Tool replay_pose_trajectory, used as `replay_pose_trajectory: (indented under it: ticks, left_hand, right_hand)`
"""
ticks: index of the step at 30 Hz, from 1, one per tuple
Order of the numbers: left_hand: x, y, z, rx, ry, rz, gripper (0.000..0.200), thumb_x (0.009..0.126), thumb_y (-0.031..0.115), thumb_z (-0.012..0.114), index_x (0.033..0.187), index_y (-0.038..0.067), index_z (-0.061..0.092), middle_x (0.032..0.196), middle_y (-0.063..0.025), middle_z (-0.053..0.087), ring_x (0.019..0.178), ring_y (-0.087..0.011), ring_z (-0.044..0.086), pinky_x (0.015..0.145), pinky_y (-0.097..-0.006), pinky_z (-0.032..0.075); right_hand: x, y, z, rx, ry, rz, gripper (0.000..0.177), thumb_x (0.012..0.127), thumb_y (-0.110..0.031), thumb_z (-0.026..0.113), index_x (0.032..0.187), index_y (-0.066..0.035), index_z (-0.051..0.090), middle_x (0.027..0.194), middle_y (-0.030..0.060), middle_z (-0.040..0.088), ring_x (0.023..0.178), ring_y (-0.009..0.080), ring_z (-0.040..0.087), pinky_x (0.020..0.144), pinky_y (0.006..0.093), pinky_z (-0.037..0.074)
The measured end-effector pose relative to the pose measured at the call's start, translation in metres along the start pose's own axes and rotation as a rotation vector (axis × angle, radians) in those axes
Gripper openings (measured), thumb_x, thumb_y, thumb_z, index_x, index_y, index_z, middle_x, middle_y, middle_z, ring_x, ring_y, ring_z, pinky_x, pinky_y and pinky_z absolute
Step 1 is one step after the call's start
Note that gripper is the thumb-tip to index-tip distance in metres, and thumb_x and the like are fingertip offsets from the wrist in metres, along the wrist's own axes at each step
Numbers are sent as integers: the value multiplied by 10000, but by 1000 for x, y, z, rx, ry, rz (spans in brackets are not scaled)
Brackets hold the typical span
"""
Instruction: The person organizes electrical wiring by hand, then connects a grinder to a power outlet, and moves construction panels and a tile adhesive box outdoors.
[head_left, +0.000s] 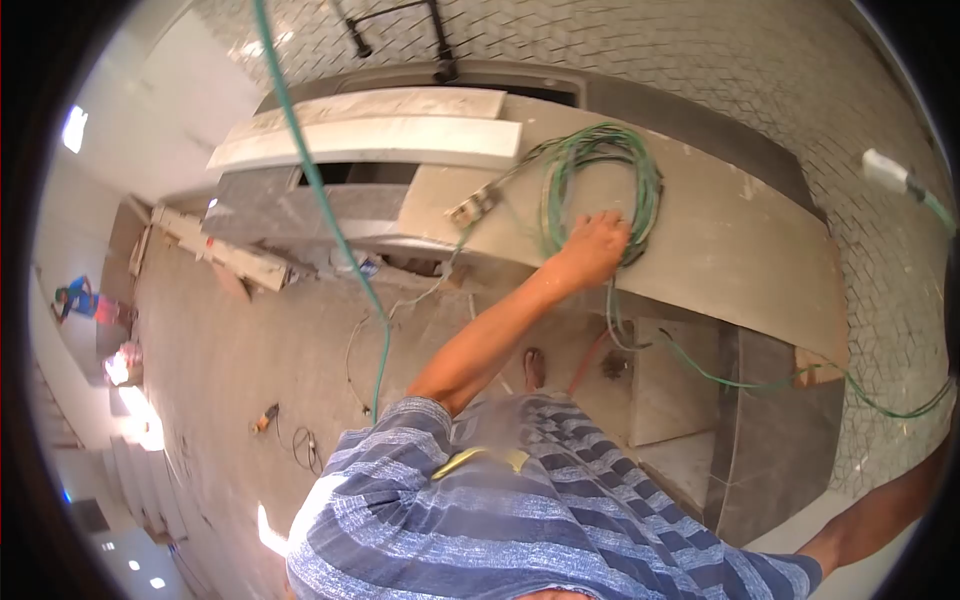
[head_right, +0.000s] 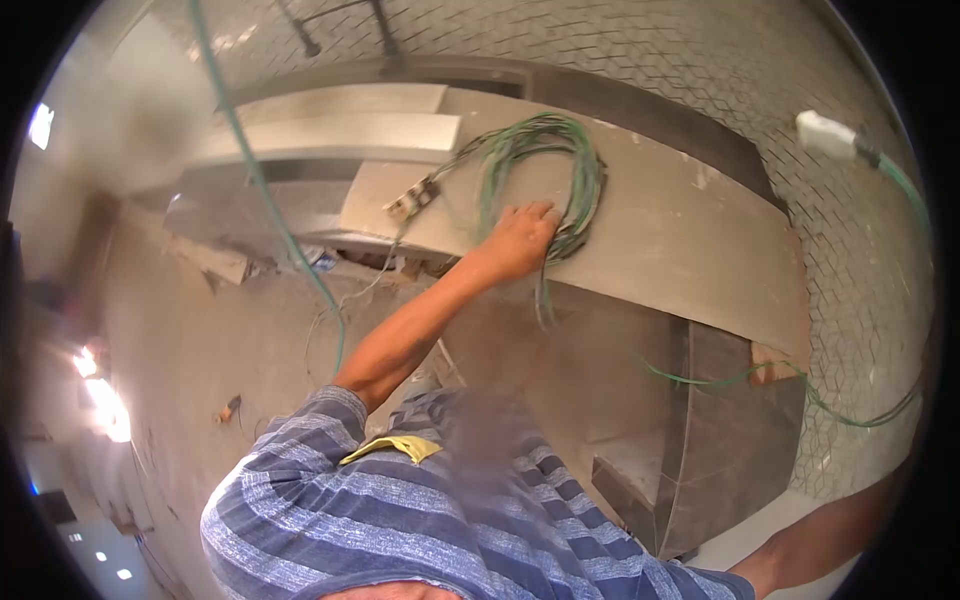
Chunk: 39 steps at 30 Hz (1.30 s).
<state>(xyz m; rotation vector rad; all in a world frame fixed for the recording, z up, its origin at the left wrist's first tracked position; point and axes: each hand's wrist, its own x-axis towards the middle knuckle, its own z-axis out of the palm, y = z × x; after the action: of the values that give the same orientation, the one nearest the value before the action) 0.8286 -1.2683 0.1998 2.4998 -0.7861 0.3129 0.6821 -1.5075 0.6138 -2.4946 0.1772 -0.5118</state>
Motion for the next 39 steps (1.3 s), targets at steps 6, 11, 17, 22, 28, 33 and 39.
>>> replay_pose_trajectory:
  ticks: [6, 11, 17, 22, 28, 33, 39]
  left_hand:
    - [-108, 71, -133, -858, -130, -56, 323, 894, 254, 562, 1152, 60, 572, 1120, -173, 561, 1075, -295, 521, 939, -404, 416]
    - [-175, 112, -194, -1612, 252, -62, 430, 958, 322, 484, 1185, -43, 489, 1091, -169, 565, 1072, -247, 531, 927, -363, 433]
    - [-237, 56, -239, -2077, 622, -372, 285, 969, 295, 469, 933, 16, 515, 720, -29, 562, 630, -112, 557, 575, -253, 432]
    - [-292, -10, -304, -1927, 714, -248, 198, 937, 208, 499, 929, 14, 533, 616, -8, 511, 468, -75, 452, 449, -222, 356]
    - [-368, -82, -432, -1105, 1238, -94, 304, 909, 294, 474, 965, -3, 508, 637, -13, 475, 502, -90, 411, 456, -222, 329]
    - [-375, -56, -501, -569, 1554, -24, 472, 901, 414, 426, 1037, -34, 488, 667, -16, 421, 555, -108, 372, 501, -239, 323]
    - [-319, -14, -540, -335, 1801, 42, 677, 893, 559, 369, 1125, -70, 464, 702, -20, 356, 619, -129, 324, 555, -259, 316]
  right_hand:
    - [-52, -31, 59, -295, -134, -426, 160, 954, -160, 505, 874, -28, 544, 615, -23, 439, 503, 47, 378, 429, 201, 289]
    - [-99, -34, 116, -343, -425, -503, 172, 939, -126, 488, 1031, -8, 572, 806, 30, 559, 685, 91, 509, 565, 207, 363]
    - [-239, -117, 280, 285, -1102, 72, 168, 866, -67, 581, 1019, -3, 555, 593, -69, 441, 490, -1, 361, 422, 196, 253]
    - [-304, -121, 362, 556, -1206, 127, 136, 852, -150, 640, 848, -40, 560, 527, -67, 438, 405, 11, 366, 350, 193, 262]
    - [-334, -83, 396, 434, -1281, -7, 219, 863, -218, 617, 878, -13, 541, 550, 40, 508, 424, 94, 465, 411, 276, 362]
    - [-329, -46, 378, 381, -1358, 59, 247, 877, -264, 586, 879, -19, 559, 601, 93, 576, 449, 143, 554, 484, 315, 428]
    - [-370, 92, 444, 220, -621, -122, 250, 879, -256, 539, 903, -18, 613, 794, 166, 629, 810, 382, 605, 687, 430, 456]
